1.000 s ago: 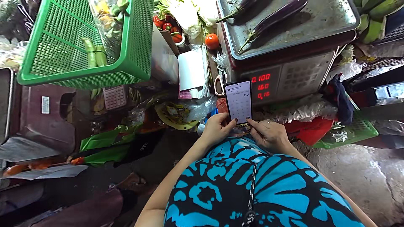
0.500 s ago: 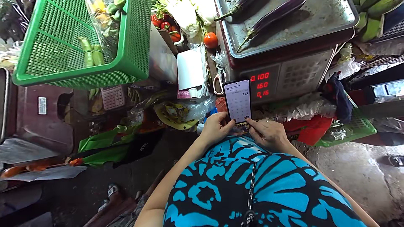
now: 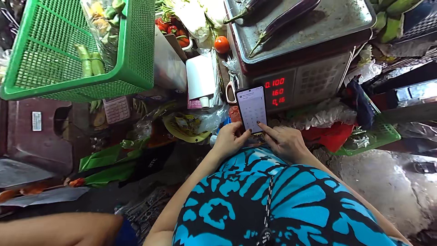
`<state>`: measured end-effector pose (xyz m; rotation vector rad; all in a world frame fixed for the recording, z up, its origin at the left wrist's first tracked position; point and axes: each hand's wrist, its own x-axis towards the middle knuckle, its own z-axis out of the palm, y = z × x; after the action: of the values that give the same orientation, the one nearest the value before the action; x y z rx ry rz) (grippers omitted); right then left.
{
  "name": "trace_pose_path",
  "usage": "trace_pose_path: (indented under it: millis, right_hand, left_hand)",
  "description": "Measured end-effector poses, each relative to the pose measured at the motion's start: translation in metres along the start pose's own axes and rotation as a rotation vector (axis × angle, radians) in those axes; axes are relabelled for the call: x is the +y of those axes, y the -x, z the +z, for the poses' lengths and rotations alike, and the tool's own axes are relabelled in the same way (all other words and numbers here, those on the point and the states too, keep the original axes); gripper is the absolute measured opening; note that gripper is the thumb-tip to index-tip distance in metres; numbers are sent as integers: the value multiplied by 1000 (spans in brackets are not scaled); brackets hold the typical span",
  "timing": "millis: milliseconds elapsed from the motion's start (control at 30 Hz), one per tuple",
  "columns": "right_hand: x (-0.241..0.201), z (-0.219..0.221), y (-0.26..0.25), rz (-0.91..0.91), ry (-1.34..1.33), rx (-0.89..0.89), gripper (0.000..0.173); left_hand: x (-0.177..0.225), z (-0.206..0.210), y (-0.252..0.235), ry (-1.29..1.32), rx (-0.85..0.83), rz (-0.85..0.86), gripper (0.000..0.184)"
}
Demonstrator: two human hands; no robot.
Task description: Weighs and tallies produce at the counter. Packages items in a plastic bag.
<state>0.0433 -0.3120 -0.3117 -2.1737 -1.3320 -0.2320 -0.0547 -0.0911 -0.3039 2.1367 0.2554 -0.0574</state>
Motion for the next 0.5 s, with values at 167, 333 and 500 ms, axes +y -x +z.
trace_pose_path:
  millis: [167, 333, 500]
  right_hand:
    - [1, -2, 4, -9, -13, 98, 38]
    - [3, -1, 7, 10, -38, 114, 37]
    - [-4, -3, 3, 2, -59, 160, 37]
  left_hand:
    - [-2, 0, 0, 8, 2, 1, 36]
    - [-2, -1, 0, 7, -12, -9, 36]
    - [3, -2, 3, 16, 1, 31, 36]
